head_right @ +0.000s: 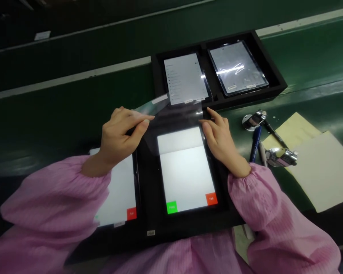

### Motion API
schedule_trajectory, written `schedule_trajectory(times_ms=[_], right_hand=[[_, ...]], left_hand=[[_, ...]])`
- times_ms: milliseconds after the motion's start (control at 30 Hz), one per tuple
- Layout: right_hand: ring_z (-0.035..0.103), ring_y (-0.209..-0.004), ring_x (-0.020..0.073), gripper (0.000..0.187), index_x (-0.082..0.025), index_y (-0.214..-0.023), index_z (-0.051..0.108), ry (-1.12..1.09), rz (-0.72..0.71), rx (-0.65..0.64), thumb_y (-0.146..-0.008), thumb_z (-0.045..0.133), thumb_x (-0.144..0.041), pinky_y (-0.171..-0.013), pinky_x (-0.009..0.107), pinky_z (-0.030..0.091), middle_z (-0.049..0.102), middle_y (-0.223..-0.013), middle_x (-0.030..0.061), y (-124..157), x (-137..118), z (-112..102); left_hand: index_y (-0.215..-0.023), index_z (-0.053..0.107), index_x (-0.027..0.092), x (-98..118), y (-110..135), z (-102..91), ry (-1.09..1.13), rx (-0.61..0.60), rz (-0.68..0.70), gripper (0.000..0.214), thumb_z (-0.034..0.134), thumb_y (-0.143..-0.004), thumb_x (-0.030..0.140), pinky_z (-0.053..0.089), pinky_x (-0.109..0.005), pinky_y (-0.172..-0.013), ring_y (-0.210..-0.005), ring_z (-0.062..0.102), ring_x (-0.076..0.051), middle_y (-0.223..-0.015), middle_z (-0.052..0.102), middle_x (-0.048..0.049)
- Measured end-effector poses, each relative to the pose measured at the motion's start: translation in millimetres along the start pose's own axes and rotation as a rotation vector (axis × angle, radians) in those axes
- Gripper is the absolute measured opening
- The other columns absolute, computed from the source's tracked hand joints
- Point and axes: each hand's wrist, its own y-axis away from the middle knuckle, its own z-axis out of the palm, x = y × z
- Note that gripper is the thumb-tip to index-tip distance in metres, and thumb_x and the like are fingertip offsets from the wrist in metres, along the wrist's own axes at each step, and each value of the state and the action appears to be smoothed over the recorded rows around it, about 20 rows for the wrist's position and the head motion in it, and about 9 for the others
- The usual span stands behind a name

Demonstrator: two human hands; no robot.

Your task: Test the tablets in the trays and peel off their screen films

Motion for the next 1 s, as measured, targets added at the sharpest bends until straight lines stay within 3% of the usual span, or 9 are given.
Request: schedule_trajectory(times_ms=[100, 233, 333, 500, 600, 667, 833, 933, 1000], right_hand=[[0.048, -0.141, 0.0371, 0.048, -0.029, -0.144, 0.057, -0.06, -0.069, -0.044, -0.112, 0.037, -0.058, -0.112, 0.058, 0.046, 0.047, -0.156, 0.0139, 6, -4, -27], [0.031, -0.15, 0.0502, 0.115, -0.027, -0.166, 0.014, -0.057, -0.272, -0.277, -0.083, 0.071, -0.082, -0.108, 0.066, 0.046, 0.022, -0.166, 0.0242, 29, -5, -45], [0.034, -0.144, 0.0558, 0.142, -0.028, -0.167, -0.003, 0.034, -0.266, -0.334, -0.069, 0.089, -0.074, -0.103, 0.072, 0.046, 0.02, -0.166, 0.028, 44, 0, -34], [0.054, -0.133, 0.0424, 0.097, -0.029, -0.165, 0.016, 0.015, -0.254, -0.212, -0.093, 0.076, -0.051, -0.097, 0.059, 0.055, 0.05, -0.151, 0.0206, 36, 4, -19], [0.07, -0.098, 0.0297, 0.057, -0.025, -0.156, 0.04, -0.024, -0.146, -0.04, -0.105, 0.056, -0.046, -0.082, 0.046, 0.06, 0.07, -0.122, 0.0138, 27, 0, -25], [0.068, -0.07, 0.0222, 0.053, -0.022, -0.151, 0.047, -0.096, 0.028, 0.01, -0.106, 0.053, -0.048, -0.069, 0.039, 0.06, 0.074, -0.098, 0.0082, 24, -5, -31], [0.056, -0.04, 0.0177, 0.083, -0.016, -0.156, 0.045, -0.47, 0.402, -0.421, -0.1, 0.039, -0.077, -0.038, 0.032, 0.047, 0.074, -0.078, 0.0045, 16, -19, -43], [0.058, -0.041, 0.0169, 0.069, -0.018, -0.115, 0.074, -0.39, 0.35, -0.594, -0.107, 0.029, -0.069, -0.04, 0.031, 0.045, 0.072, -0.074, 0.0045, 8, -27, -38], [0.06, -0.046, 0.0165, 0.059, -0.019, -0.083, 0.074, -0.142, 0.168, -0.54, -0.112, 0.035, -0.052, -0.047, 0.029, 0.044, 0.067, -0.066, 0.0034, 8, -39, -30]], left_hand=[[-0.1, 0.078, 0.025, 8, 3, -4.9, 0.021, 0.046, -0.003, 0.028, 0.052, -0.105, 0.033, 0.049, -0.047, -0.102, -0.079, 0.068, -0.019, -0.086, 0.075, -0.0005], [-0.099, 0.077, 0.024, 12, 8, -5.8, 0.037, 0.064, -0.007, 0.027, 0.052, -0.105, 0.03, 0.049, -0.044, -0.103, -0.077, 0.069, -0.017, -0.083, 0.076, 0.0007], [-0.096, 0.077, 0.022, 9, 10, -2.7, 0.079, 0.137, 0.021, 0.024, 0.055, -0.105, 0.026, 0.051, -0.039, -0.096, -0.078, 0.07, -0.016, -0.087, 0.079, 0.0001], [-0.101, 0.078, 0.018, 6, 10, -0.8, 0.161, 0.163, 0.02, 0.022, 0.057, -0.104, 0.025, 0.052, -0.03, -0.073, -0.068, 0.065, -0.014, -0.076, 0.074, 0.0], [-0.104, 0.078, 0.018, 6, 11, -8.5, 0.227, 0.144, 0.002, 0.023, 0.056, -0.105, 0.026, 0.055, -0.027, -0.07, -0.071, 0.068, -0.013, -0.079, 0.076, -0.0011], [-0.106, 0.076, 0.018, 7, 14, -17.7, 0.263, 0.127, 0.014, 0.021, 0.056, -0.105, 0.025, 0.056, -0.025, -0.067, -0.073, 0.071, -0.013, -0.086, 0.078, -0.0025], [-0.119, 0.068, 0.019, 32, 47, -31.2, 0.473, -0.142, 0.302, 0.027, 0.059, -0.106, 0.041, 0.058, -0.03, -0.077, -0.087, 0.077, -0.017, -0.101, 0.081, -0.0073], [-0.123, 0.066, 0.014, 62, 82, -20.9, 0.477, -0.353, 0.41, 0.064, 0.048, -0.101, 0.071, 0.059, -0.039, -0.087, -0.088, 0.078, -0.022, -0.11, 0.08, -0.013], [-0.116, 0.069, 0.014, 75, 100, -14.4, 0.359, -0.322, 0.392, 0.064, 0.043, -0.103, 0.071, 0.059, -0.04, -0.09, -0.089, 0.078, -0.024, -0.107, 0.08, -0.0135]])
